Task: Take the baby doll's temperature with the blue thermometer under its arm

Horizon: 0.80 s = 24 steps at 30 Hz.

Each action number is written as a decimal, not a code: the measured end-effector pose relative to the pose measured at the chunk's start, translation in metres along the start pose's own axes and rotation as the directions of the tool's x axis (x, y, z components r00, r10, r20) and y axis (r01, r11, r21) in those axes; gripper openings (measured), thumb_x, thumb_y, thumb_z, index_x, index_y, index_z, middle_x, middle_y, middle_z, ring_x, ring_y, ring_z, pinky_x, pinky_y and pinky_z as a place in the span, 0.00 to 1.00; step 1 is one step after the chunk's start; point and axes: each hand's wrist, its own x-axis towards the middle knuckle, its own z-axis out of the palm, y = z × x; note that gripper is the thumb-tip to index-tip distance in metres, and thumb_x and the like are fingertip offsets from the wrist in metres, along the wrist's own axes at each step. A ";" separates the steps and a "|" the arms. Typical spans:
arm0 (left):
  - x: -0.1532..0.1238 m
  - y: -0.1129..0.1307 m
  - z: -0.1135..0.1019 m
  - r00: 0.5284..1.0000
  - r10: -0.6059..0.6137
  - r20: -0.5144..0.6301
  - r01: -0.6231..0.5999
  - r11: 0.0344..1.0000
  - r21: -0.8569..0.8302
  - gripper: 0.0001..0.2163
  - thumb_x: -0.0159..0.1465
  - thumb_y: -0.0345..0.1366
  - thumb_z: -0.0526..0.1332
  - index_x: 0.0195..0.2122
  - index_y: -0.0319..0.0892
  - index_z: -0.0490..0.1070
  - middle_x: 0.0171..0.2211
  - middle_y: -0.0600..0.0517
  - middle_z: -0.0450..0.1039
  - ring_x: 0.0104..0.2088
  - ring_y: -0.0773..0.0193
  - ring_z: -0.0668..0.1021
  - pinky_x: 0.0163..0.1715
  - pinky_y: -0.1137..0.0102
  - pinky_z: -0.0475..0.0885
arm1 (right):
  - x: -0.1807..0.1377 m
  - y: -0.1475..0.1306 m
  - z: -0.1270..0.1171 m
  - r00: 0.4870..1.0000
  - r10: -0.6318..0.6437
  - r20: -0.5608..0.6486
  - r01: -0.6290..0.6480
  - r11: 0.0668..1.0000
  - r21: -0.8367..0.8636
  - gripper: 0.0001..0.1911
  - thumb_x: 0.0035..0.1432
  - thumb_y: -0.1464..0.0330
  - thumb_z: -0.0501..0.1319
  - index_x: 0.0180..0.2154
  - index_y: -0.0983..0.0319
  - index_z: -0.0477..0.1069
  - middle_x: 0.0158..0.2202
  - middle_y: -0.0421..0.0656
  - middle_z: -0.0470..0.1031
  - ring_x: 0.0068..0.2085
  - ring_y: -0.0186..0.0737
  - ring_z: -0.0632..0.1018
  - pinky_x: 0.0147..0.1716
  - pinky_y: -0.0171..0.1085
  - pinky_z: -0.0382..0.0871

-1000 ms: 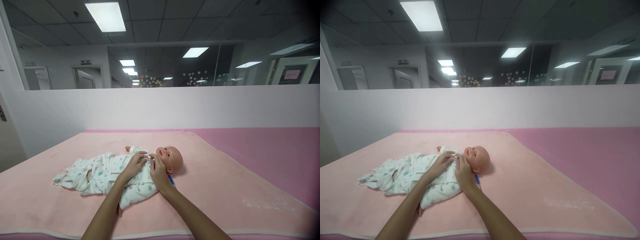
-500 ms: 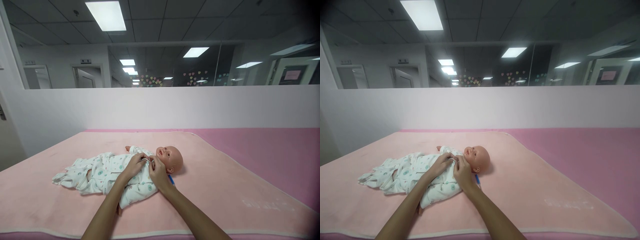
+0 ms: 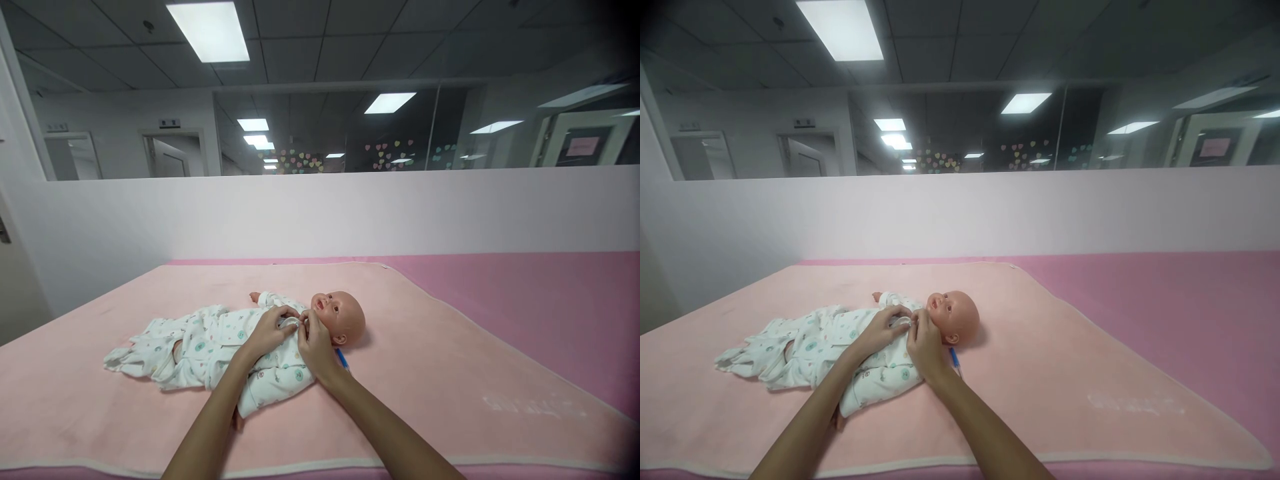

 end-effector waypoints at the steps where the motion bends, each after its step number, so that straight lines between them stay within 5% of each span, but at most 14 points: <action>1: 0.000 0.001 0.000 1.000 0.005 0.003 -0.005 1.000 -0.007 0.09 0.53 0.30 0.56 0.36 0.42 0.70 0.35 0.51 0.72 0.38 0.60 0.72 0.41 0.68 0.65 | 0.000 0.000 0.000 1.000 0.000 -0.009 0.000 1.000 0.004 0.06 0.54 0.74 0.46 0.32 0.61 0.59 0.28 0.41 0.67 0.29 0.35 0.70 0.29 0.34 0.64; 11: 0.000 -0.002 -0.001 1.000 -0.001 0.015 0.002 0.997 -0.078 0.11 0.54 0.29 0.56 0.39 0.42 0.67 0.33 0.52 0.72 0.37 0.62 0.73 0.40 0.68 0.66 | 0.002 -0.001 0.001 0.999 0.006 -0.047 -0.008 0.999 -0.033 0.07 0.52 0.76 0.47 0.31 0.61 0.61 0.29 0.43 0.67 0.32 0.37 0.70 0.33 0.35 0.65; 18: 0.002 -0.011 -0.001 0.987 -0.101 -0.124 0.064 0.961 -0.271 0.16 0.48 0.24 0.52 0.38 0.39 0.68 0.32 0.50 0.70 0.36 0.63 0.73 0.39 0.69 0.67 | 0.003 -0.002 0.000 0.999 -0.048 -0.012 0.048 0.999 -0.007 0.14 0.52 0.78 0.46 0.33 0.62 0.68 0.31 0.44 0.70 0.35 0.37 0.71 0.36 0.36 0.67; 24: 0.004 -0.023 -0.019 0.861 -0.460 -0.219 0.318 0.821 -0.474 0.10 0.49 0.30 0.52 0.32 0.37 0.67 0.24 0.51 0.69 0.23 0.69 0.70 0.24 0.74 0.63 | 0.002 0.000 -0.001 0.998 -0.060 0.018 0.061 0.996 -0.072 0.16 0.52 0.78 0.47 0.35 0.61 0.71 0.33 0.44 0.72 0.34 0.37 0.73 0.35 0.36 0.68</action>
